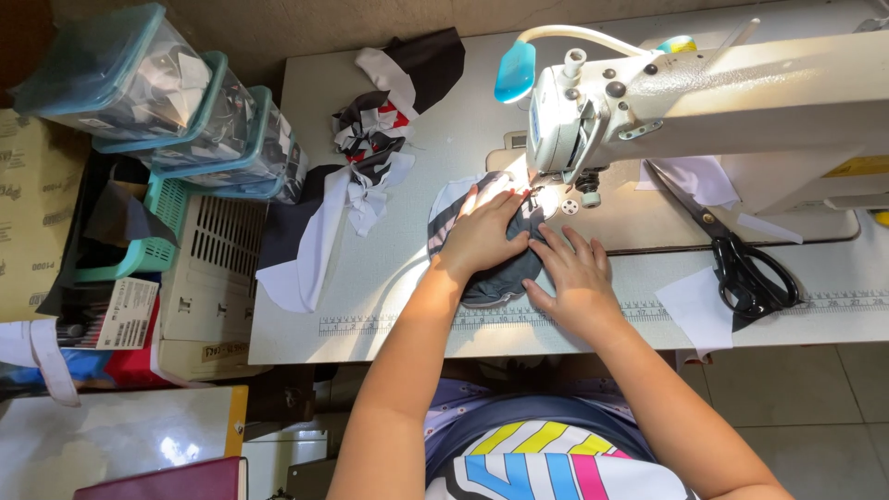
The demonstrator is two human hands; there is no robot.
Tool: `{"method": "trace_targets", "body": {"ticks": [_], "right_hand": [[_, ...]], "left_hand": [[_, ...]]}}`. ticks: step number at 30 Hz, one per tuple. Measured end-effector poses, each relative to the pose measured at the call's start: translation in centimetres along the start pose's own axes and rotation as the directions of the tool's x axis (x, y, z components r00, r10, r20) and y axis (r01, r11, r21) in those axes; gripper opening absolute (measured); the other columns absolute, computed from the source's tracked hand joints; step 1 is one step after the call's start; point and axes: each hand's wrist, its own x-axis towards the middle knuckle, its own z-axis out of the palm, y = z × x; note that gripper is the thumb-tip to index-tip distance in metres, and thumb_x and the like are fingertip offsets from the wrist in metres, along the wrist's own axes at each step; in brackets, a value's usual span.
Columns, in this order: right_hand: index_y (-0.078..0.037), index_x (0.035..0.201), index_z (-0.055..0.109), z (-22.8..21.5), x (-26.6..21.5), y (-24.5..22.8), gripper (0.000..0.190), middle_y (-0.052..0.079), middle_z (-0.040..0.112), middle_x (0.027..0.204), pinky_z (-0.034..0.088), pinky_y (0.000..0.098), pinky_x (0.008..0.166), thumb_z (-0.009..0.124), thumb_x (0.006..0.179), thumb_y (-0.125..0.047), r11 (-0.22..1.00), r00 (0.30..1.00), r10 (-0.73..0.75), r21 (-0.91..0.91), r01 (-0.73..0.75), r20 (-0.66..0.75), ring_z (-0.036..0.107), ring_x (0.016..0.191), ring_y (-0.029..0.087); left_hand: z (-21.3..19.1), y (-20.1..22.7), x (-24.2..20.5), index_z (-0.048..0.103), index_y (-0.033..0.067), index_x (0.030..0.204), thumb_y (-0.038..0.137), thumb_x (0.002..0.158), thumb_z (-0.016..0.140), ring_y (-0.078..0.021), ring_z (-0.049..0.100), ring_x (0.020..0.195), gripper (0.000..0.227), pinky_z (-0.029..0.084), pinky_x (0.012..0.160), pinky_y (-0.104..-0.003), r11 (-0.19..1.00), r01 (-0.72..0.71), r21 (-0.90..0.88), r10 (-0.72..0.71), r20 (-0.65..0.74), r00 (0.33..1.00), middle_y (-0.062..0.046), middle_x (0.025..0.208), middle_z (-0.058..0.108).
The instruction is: Trimming excess material from the edges of a fabric component using scissors at a sewing workstation.
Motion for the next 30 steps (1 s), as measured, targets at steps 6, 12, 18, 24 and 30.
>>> {"method": "trace_targets", "body": {"ticks": [6, 12, 18, 24, 30], "right_hand": [[-0.023, 0.136, 0.042, -0.1, -0.1, -0.2, 0.058, 0.003, 0.035, 0.147, 0.018, 0.059, 0.106, 0.048, 0.088, -0.054, 0.999, 1.0, -0.014, -0.033, 0.014, 0.003, 0.026, 0.135, 0.033], [-0.023, 0.135, 0.043, -0.2, -0.2, -0.4, 0.056, 0.001, 0.036, 0.147, 0.018, 0.058, 0.106, 0.047, 0.089, -0.054, 0.999, 1.0, -0.018, -0.045, 0.017, -0.022, 0.027, 0.135, 0.032], [-0.026, 0.137, 0.042, -0.6, -0.4, -0.6, 0.055, 0.0, 0.036, 0.147, 0.017, 0.0562, 0.108, 0.047, 0.089, -0.052, 0.999, 1.0, -0.006, -0.045, 0.006, -0.011, 0.027, 0.136, 0.031], [-0.027, 0.137, 0.045, -1.0, -0.9, -0.8, 0.053, 0.0, 0.039, 0.147, 0.017, 0.0548, 0.11, 0.045, 0.09, -0.05, 0.998, 1.0, 0.011, -0.056, -0.011, 0.003, 0.027, 0.137, 0.03], [-0.019, 0.129, 0.056, 0.5, -1.8, 0.2, 0.041, 0.004, 0.053, 0.134, 0.031, 0.0534, 0.105, 0.053, 0.09, -0.033, 0.999, 0.972, -0.038, -0.019, 0.034, -0.234, 0.04, 0.13, 0.031]], "left_hand": [[0.0, -0.7, 0.3, 0.04, 0.0132, 0.142, 0.053, 0.083, 0.049, -0.0195, 0.034, 0.139, 0.072, 0.003, 0.119, -0.045, 1.0, -0.006, -0.011, 0.006, 0.039, 0.999, -0.007, 0.147, 0.041], [-0.6, -0.1, -0.3, 0.036, 0.0136, 0.144, 0.051, 0.084, 0.05, -0.0214, 0.034, 0.139, 0.072, 0.003, 0.119, -0.044, 1.0, -0.007, -0.017, 0.007, 0.033, 0.999, -0.009, 0.147, 0.041], [-0.8, 0.0, -0.6, 0.036, 0.0139, 0.144, 0.052, 0.085, 0.048, -0.0199, 0.035, 0.138, 0.071, 0.002, 0.12, -0.043, 1.0, -0.029, 0.008, 0.029, 0.026, 0.999, -0.008, 0.146, 0.042], [-0.1, 0.1, -1.6, 0.036, 0.0151, 0.144, 0.044, 0.088, 0.054, -0.0246, 0.032, 0.139, 0.065, 0.011, 0.118, -0.048, 0.997, -0.075, 0.029, 0.079, -0.189, 0.979, -0.007, 0.148, 0.039], [1.2, 0.2, -3.9, 0.028, 0.0188, 0.149, 0.053, 0.082, 0.059, -0.0324, 0.024, 0.142, 0.082, 0.004, 0.115, -0.06, 0.998, -0.021, 0.06, 0.024, -0.049, 0.999, -0.006, 0.156, 0.023]]}}
